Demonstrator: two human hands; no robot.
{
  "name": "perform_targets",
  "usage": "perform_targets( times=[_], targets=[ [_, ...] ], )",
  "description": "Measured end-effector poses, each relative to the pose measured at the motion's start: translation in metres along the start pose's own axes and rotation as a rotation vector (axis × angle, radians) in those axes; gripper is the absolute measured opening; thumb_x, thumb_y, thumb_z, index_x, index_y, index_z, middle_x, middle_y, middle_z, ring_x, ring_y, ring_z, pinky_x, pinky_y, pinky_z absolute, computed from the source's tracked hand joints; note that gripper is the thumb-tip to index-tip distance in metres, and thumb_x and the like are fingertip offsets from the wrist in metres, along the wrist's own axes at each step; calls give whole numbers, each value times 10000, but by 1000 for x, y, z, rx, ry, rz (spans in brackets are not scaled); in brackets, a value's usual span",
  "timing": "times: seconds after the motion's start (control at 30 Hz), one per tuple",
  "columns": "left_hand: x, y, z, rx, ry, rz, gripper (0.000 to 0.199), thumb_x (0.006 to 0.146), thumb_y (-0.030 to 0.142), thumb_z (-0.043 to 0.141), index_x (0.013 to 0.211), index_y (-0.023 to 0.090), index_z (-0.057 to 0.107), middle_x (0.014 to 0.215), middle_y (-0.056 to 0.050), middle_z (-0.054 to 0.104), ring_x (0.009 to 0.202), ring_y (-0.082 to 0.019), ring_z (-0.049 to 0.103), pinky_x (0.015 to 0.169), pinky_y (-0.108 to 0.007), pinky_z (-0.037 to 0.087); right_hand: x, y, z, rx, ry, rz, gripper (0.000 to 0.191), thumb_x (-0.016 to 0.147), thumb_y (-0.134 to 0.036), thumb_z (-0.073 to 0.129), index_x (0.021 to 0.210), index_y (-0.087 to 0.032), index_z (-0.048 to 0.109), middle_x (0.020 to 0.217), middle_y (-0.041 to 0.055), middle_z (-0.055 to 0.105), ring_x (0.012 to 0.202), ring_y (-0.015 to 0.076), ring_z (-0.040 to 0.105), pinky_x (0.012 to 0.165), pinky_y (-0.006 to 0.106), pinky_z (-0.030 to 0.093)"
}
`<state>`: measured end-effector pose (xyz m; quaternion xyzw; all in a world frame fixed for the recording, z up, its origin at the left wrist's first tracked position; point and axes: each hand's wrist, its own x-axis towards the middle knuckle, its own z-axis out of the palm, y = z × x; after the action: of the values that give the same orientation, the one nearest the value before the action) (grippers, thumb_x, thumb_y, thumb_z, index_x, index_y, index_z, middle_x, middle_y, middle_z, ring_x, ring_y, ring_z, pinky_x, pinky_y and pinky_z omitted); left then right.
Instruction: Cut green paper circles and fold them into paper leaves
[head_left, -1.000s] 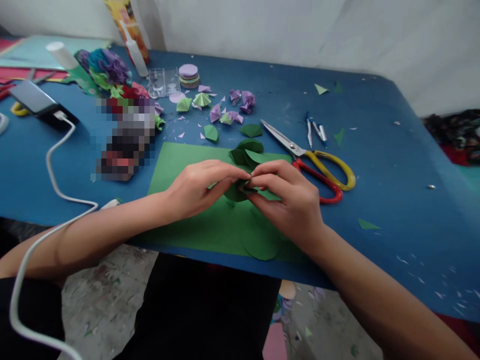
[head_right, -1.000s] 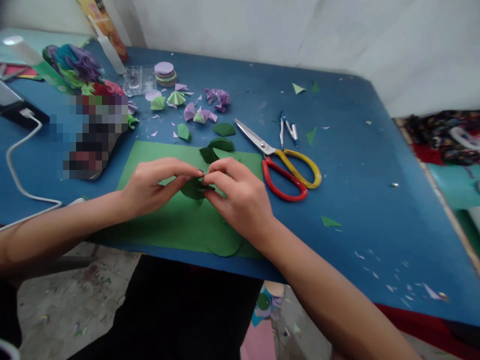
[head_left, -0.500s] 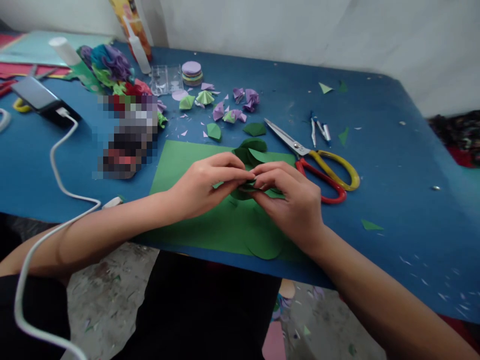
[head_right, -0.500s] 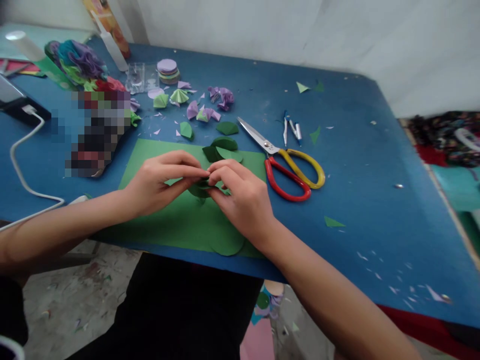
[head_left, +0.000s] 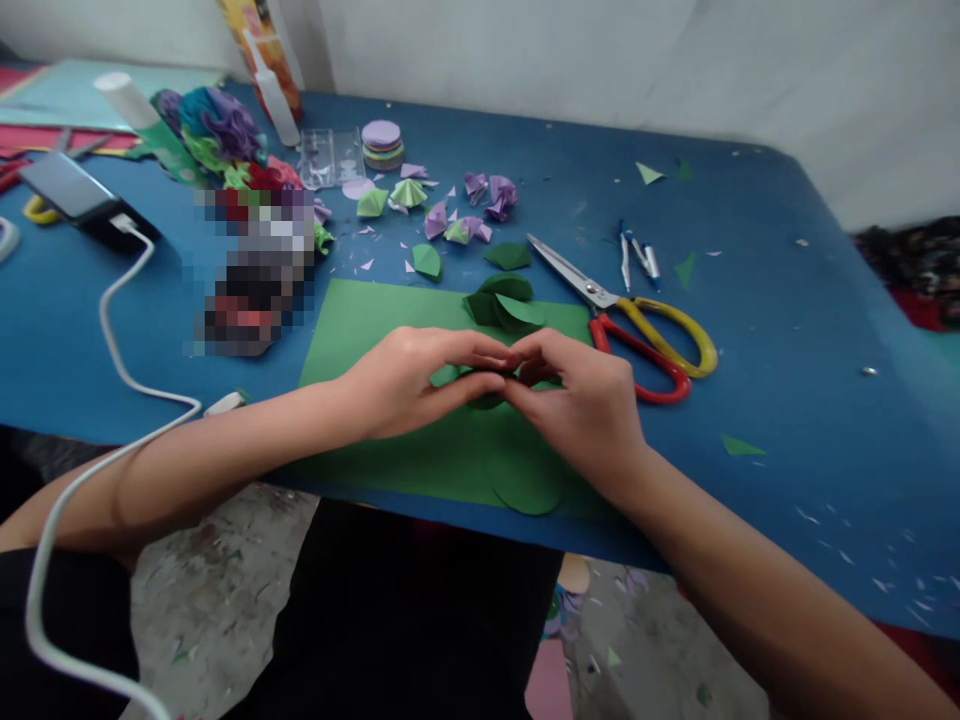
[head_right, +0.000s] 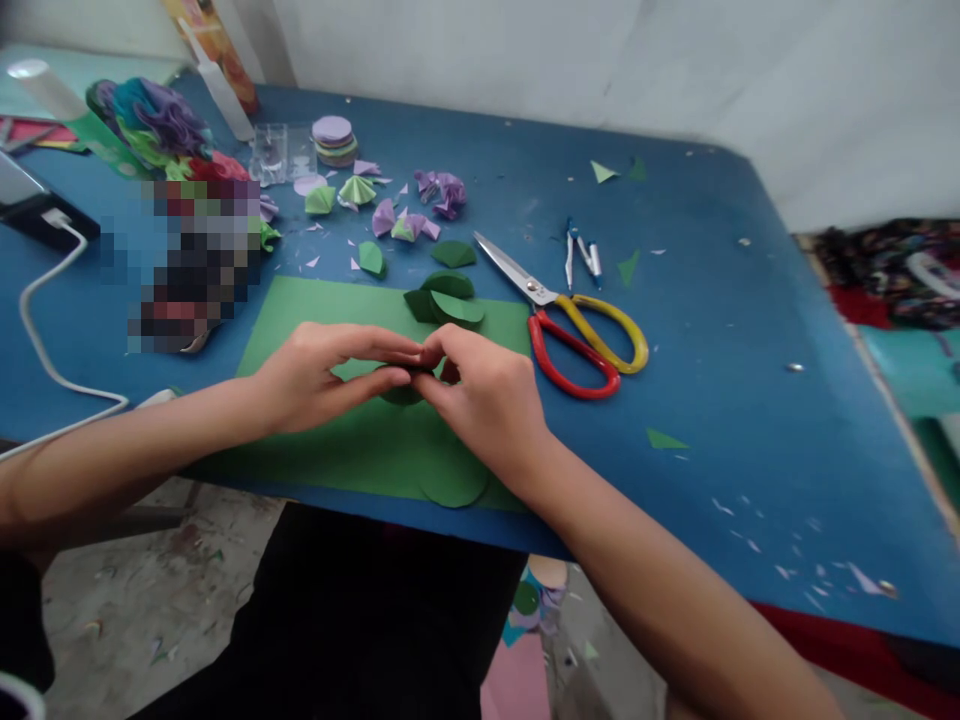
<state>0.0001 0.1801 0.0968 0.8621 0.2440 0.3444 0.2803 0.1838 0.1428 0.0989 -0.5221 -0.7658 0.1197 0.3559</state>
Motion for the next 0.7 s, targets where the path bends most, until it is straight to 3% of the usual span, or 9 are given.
perform_targets(
  times=[0.2, 0.33, 0.53, 0.63, 0.7],
  targets=[
    [-2, -1, 0, 20, -70, -47, 188, 896, 173, 527, 1058, 185, 623, 975, -13, 747, 869, -153, 723, 739, -215, 564, -1, 1, 0, -99, -27, -43, 121, 786, -265, 678, 732, -182, 609, 634, 1, 654, 542, 126, 593, 507, 229, 415],
    [-1, -1, -2, 73, -22, -116, 230, 896, 176, 537, 1119, 183, 596, 905, -1, 758, 852, -152, 725, 713, -201, 543, 0, 4, -2, -59, -8, -116, 93, 841, -256, 630, 784, -182, 634, 725, 20, 694, 594, 131, 626, 550, 232, 460],
    [-1, -2, -3, 122, -78, -161, 377, 841, 133, 566, 1213, 196, 551, 918, 2, 758, 895, -162, 717, 764, -226, 545, 1, 2, -4, -51, 16, -192, 100, 842, -166, 610, 754, -176, 653, 802, 46, 699, 709, 160, 656, 625, 252, 505],
    [-1, 0, -2, 105, -57, -190, 403, 781, 95, 621, 1170, 194, 595, 892, 5, 760, 856, -164, 723, 723, -213, 547, 1, -2, -3, -20, 4, -169, 95, 844, -182, 608, 755, -176, 641, 786, 42, 678, 665, 147, 628, 593, 254, 499],
    [0, 2, -1, 29, -26, -220, 310, 785, 95, 625, 1081, 184, 648, 855, 6, 760, 807, -149, 724, 680, -189, 542, 1, -5, -5, 58, -1, -160, 120, 862, -208, 596, 753, -183, 638, 778, 32, 671, 666, 139, 619, 612, 254, 503]
  ],
)
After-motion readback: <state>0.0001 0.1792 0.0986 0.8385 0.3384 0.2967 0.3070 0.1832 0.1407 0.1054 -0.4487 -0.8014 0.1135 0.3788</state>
